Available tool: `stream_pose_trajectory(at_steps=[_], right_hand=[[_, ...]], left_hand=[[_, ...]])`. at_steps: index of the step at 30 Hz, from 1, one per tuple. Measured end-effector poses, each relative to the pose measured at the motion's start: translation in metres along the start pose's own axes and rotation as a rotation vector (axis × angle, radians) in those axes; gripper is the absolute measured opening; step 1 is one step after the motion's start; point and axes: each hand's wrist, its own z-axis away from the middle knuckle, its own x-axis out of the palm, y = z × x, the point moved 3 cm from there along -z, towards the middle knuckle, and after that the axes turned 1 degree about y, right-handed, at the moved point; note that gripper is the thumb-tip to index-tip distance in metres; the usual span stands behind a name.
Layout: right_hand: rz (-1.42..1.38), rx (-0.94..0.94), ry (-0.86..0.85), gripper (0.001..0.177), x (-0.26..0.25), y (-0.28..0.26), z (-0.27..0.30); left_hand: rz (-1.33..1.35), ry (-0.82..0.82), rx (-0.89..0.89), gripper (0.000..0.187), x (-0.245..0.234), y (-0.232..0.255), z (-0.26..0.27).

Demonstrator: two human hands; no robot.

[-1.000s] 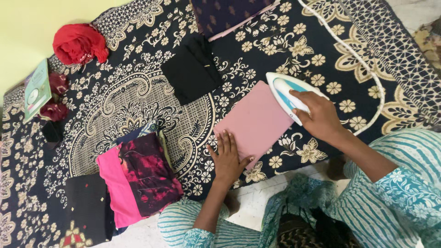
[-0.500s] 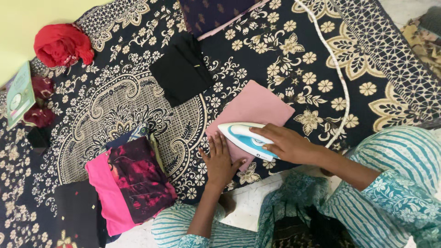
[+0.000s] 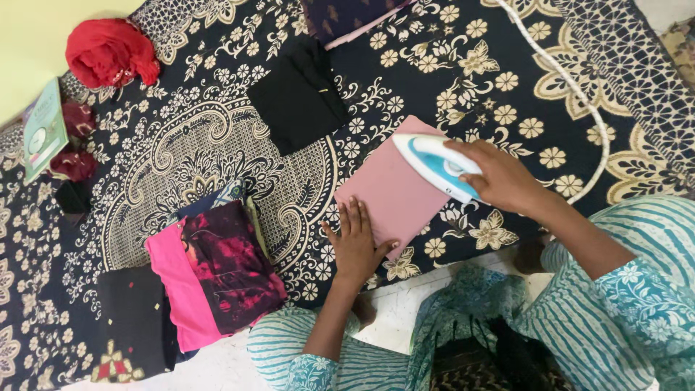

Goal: The person irons several folded garments on a patterned rug using a handheld electric iron. They smooth a dark patterned cloth, then a pink t-shirt, and finally a pink folded item, pressing each with the iron and adjusting the fabric with their hands.

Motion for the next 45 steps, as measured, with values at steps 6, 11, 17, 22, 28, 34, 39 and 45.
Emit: stream_pose_trajectory(at_steps=[6,11,17,22,28,34,39,45], right_hand=[[-0.01,-0.171,0.324,0.06,0.002,0.0,0.006],[-0.183,-0.335,0.141,0.052,0.026,-0.022,0.026],[-0.029,-0.357,-0.05,0.056,0.065,-0.045,0.028],[0.126,-0.134,0.023,0.053,0.043,-0.033,-0.011],[0.178,-0.018,0.229,0.054,0.006,0.009,-0.026],[-0.017,-0.117,0.41,0.05,-0.002,0.022,-0.021],[-0.17,-0.096,0.198,0.05,0.024,-0.019,0.006],[-0.172,-0.233,-0.04,0.052,0.068,-0.067,0.033]], left_hand=[[-0.001,0.052,-0.086,0.129,-0.005,-0.018,-0.003],[0.039,0.032,-0.127,0.132,0.002,-0.031,-0.005],[0.037,0.02,-0.141,0.133,0.006,-0.026,-0.005],[0.017,-0.028,-0.134,0.132,0.003,-0.024,-0.005],[0.015,-0.013,-0.131,0.133,0.002,-0.023,-0.005],[0.036,-0.069,-0.146,0.135,-0.001,-0.022,-0.006],[0.104,-0.002,-0.119,0.132,0.001,-0.027,-0.006],[0.164,0.045,-0.059,0.104,0.013,-0.056,-0.013]])
